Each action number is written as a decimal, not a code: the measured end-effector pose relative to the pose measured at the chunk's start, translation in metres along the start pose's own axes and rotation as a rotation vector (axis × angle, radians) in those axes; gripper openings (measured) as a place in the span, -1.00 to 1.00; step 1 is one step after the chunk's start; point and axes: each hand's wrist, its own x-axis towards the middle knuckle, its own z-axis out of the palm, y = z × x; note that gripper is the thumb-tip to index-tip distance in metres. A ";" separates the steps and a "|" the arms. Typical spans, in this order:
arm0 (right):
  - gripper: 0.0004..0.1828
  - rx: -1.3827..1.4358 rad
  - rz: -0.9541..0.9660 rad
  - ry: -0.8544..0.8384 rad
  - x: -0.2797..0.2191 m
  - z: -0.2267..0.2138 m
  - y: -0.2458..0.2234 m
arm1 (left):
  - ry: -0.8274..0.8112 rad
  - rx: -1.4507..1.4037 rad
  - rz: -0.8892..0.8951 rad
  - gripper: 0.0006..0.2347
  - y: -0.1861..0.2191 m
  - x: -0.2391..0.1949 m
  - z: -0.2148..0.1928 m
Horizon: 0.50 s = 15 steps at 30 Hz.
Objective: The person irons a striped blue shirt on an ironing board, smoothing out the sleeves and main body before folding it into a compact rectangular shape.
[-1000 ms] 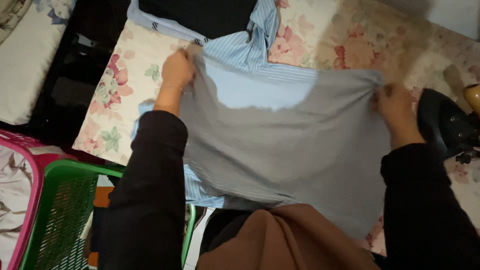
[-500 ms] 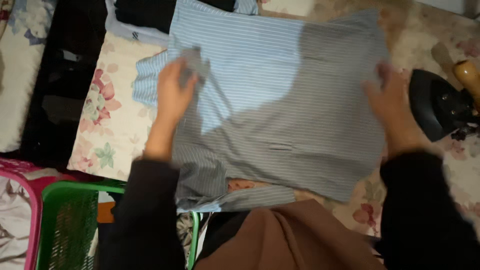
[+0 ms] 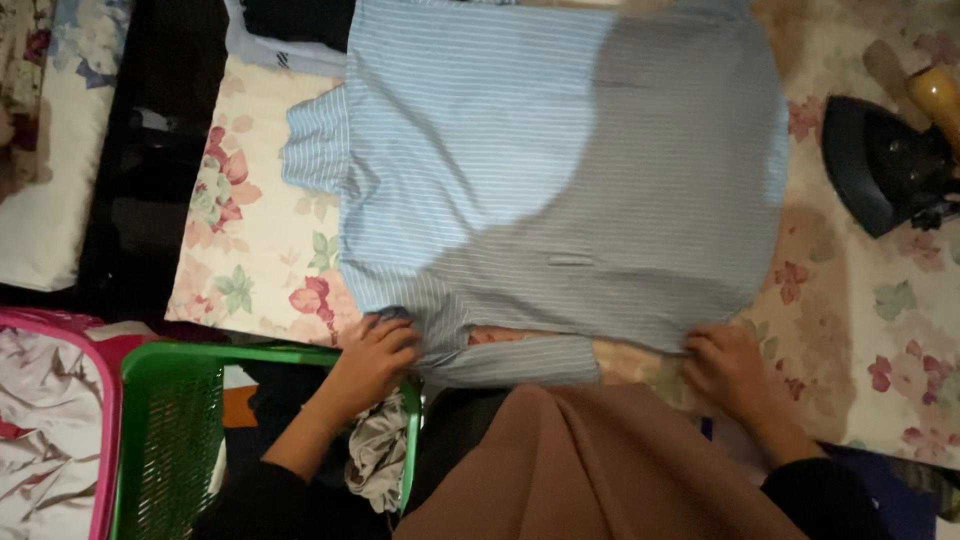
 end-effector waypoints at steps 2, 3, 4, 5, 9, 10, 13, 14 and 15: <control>-0.80 0.004 0.027 0.024 0.000 0.002 0.005 | -0.105 -0.114 0.025 -0.81 -0.007 -0.003 0.002; -0.80 0.005 0.027 0.025 0.003 -0.006 0.004 | -0.105 -0.113 0.025 -0.81 -0.009 -0.005 -0.003; -0.81 0.102 0.039 0.011 0.007 -0.014 0.003 | -0.206 -0.178 -0.016 -0.80 -0.011 -0.007 -0.008; -0.76 0.200 0.051 -0.002 0.011 -0.022 0.002 | -0.307 -0.242 -0.057 -0.78 -0.014 -0.009 -0.014; -0.63 0.524 0.071 -0.123 0.040 -0.047 0.038 | -0.691 -0.464 -0.291 -0.88 0.007 0.093 -0.165; -0.65 0.660 0.333 -0.214 0.053 -0.063 0.043 | -0.831 -0.491 -0.407 -0.81 0.001 0.114 -0.186; -0.65 0.570 0.705 -0.255 0.106 -0.096 0.070 | -0.864 -0.687 -0.559 -0.70 -0.073 0.167 -0.193; -0.61 0.346 0.808 -0.201 0.126 -0.105 0.081 | -0.752 -0.853 -0.584 -0.69 -0.107 0.183 -0.186; -0.61 0.348 0.806 -0.200 0.148 -0.109 0.083 | -0.751 -0.851 -0.586 -0.69 -0.128 0.195 -0.186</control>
